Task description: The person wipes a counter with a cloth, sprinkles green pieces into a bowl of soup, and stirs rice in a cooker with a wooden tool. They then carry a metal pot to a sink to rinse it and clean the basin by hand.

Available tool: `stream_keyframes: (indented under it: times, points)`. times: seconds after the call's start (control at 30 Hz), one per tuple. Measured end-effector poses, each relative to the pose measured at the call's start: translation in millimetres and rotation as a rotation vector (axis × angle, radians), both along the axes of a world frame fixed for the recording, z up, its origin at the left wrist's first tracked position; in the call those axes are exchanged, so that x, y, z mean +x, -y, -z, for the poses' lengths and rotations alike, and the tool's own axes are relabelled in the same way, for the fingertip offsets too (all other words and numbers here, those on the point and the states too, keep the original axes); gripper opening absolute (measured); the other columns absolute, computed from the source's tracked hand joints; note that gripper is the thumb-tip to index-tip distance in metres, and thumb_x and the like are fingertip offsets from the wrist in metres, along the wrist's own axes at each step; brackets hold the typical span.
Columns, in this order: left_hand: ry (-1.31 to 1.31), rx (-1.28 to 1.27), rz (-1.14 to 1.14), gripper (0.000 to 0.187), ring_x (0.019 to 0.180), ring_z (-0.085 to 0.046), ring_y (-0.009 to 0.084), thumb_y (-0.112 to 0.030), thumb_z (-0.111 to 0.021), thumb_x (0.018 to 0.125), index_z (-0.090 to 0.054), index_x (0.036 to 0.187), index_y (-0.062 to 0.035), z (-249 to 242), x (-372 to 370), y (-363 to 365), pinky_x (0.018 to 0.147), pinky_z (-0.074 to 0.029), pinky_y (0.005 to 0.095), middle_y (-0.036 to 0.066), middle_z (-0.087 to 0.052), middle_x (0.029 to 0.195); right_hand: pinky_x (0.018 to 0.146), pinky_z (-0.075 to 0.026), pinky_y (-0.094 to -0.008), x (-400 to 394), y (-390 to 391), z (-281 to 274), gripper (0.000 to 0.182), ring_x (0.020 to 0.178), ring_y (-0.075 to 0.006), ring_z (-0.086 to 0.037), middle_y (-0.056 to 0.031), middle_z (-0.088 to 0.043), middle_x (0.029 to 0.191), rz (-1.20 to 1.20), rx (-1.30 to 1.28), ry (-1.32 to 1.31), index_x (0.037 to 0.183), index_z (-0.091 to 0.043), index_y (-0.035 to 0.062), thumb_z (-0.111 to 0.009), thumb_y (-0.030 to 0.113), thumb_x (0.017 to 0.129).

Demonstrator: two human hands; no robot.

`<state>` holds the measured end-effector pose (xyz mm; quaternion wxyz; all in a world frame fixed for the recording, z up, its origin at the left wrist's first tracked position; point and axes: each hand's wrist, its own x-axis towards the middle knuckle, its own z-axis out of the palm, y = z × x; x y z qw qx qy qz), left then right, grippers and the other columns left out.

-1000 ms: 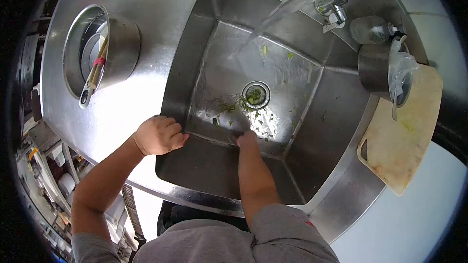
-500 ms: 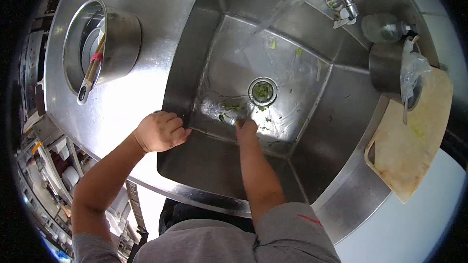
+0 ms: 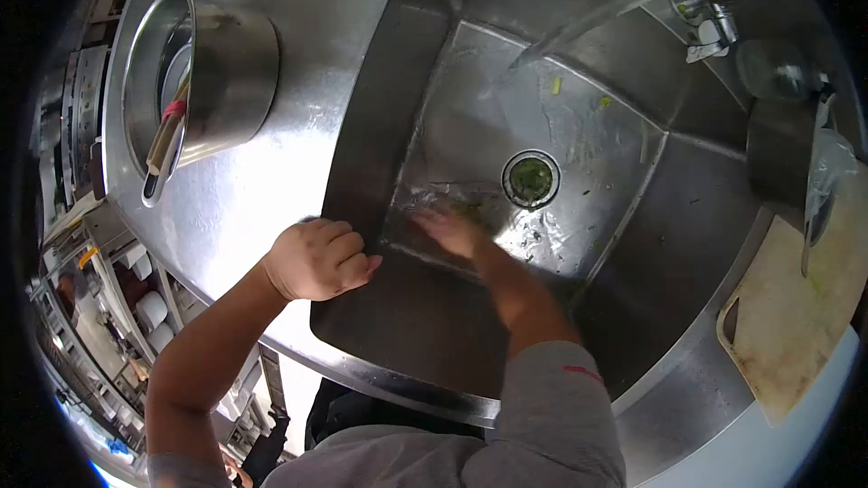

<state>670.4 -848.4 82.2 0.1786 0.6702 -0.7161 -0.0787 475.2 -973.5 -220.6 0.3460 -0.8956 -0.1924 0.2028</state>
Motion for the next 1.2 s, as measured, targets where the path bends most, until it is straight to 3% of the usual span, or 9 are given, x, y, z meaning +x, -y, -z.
stream_keyframes:
  times: [0.13,0.3,0.4,0.5,0.67,0.77,0.9,1.1,1.2]
  points:
    - [-0.009,-0.044,-0.036,0.015,0.057,-0.055,0.0147,-0.014,-0.068,0.071,-0.054,0.065,-0.012,1.6,0.7,2.0,0.046,-0.044,0.0272,-0.001,-0.052,0.064,0.11,-0.027,-0.0481,-2.8,61.9,-36.1,0.063,0.139,-0.0258,-0.025,-0.0043,-0.029,0.15,0.416,-0.441,0.056,0.141,-0.036,0.0091,-0.051,0.008,0.08]
    - [-0.067,-0.028,-0.048,0.026,0.054,-0.056,0.0177,-0.012,-0.074,0.068,-0.048,0.063,-0.0113,1.0,-1.7,3.4,0.045,-0.046,0.0289,0.002,-0.053,0.063,0.108,-0.028,-0.0492,-38.3,57.9,-40.1,0.054,0.136,-0.024,-0.03,-0.0092,-0.034,0.147,0.092,-0.269,0.25,0.137,-0.043,0.0086,-0.048,0.01,0.082]
    - [-0.023,-0.017,-0.03,0.018,0.056,-0.054,0.0143,-0.013,-0.069,0.071,-0.052,0.064,-0.0127,-0.7,-0.4,5.2,0.043,-0.044,0.0265,-0.001,-0.051,0.062,0.102,-0.038,-0.0411,-26.1,94.2,-52.4,0.036,0.12,-0.0321,-0.048,-0.0184,-0.052,0.126,0.749,0.106,-0.097,0.121,-0.055,0.005,-0.046,0.009,0.086]
    - [-0.052,0.002,-0.023,0.021,0.054,-0.053,0.0141,-0.012,-0.07,0.07,-0.049,0.063,-0.0132,-1.7,0.4,8.5,0.042,-0.044,0.0263,-0.001,-0.05,0.062,0.09,-0.044,-0.0413,-26.6,189.8,-43.0,0.022,0.106,-0.0299,-0.054,-0.0156,-0.058,0.112,1.036,-0.516,0.571,0.108,-0.058,0.0043,-0.048,0.006,0.088]
    - [-0.055,0.043,-0.03,0.03,0.052,-0.056,0.0174,-0.011,-0.075,0.067,-0.046,0.059,-0.0124,-4.9,0.4,11.2,0.044,-0.046,0.0294,0.002,-0.051,0.06,0.095,-0.039,-0.0471,-56.4,384.1,15.0,0.045,0.116,-0.0399,-0.048,-0.0233,-0.052,0.127,1.973,-0.381,0.264,0.121,-0.053,-0.0048,-0.055,0.028,0.09]
    - [-0.065,0.06,-0.046,0.03,0.053,-0.057,0.017,-0.011,-0.075,0.067,-0.046,0.059,-0.0126,-3.2,0.2,10.4,0.044,-0.047,0.0289,0.002,-0.052,0.06,0.101,-0.035,-0.0461,-3.1,379.0,1.0,0.062,0.119,-0.0443,-0.043,-0.0295,-0.048,0.128,1.845,-0.171,-0.178,0.119,-0.051,-0.0122,-0.054,0.041,0.088]
    - [-0.052,0.034,-0.07,0.029,0.054,-0.058,0.0166,-0.011,-0.075,0.067,-0.047,0.059,-0.0126,-2.3,-0.2,8.9,0.045,-0.048,0.0286,0.002,-0.052,0.061,0.106,-0.031,-0.0467,87.4,288.3,17.9,0.059,0.122,-0.0428,-0.041,-0.0324,-0.045,0.128,1.616,-0.75,0.175,0.121,-0.051,-0.01,-0.055,0.039,0.088]
    - [0.008,0.023,-0.044,0.019,0.056,-0.056,0.0146,-0.015,-0.069,0.071,-0.052,0.061,-0.012,-6.6,2.5,6.6,0.045,-0.047,0.0274,0.0,-0.053,0.062,0.112,-0.025,-0.0389,63.7,204.6,26.3,0.047,0.133,-0.0343,-0.032,-0.0188,-0.035,0.145,0.697,-0.972,0.177,0.13,-0.046,-0.0053,-0.044,0.004,0.084]
    - [-0.026,-0.002,-0.047,0.015,0.057,-0.057,0.0148,-0.016,-0.068,0.071,-0.056,0.064,-0.0113,-6.3,1.1,5.0,0.047,-0.047,0.028,0.0,-0.055,0.063,0.108,-0.031,-0.0399,-4.1,137.7,29.3,0.046,0.13,-0.0315,-0.039,-0.0169,-0.043,0.14,1.104,-0.042,0.035,0.129,-0.049,0.0012,-0.046,0.006,0.084]
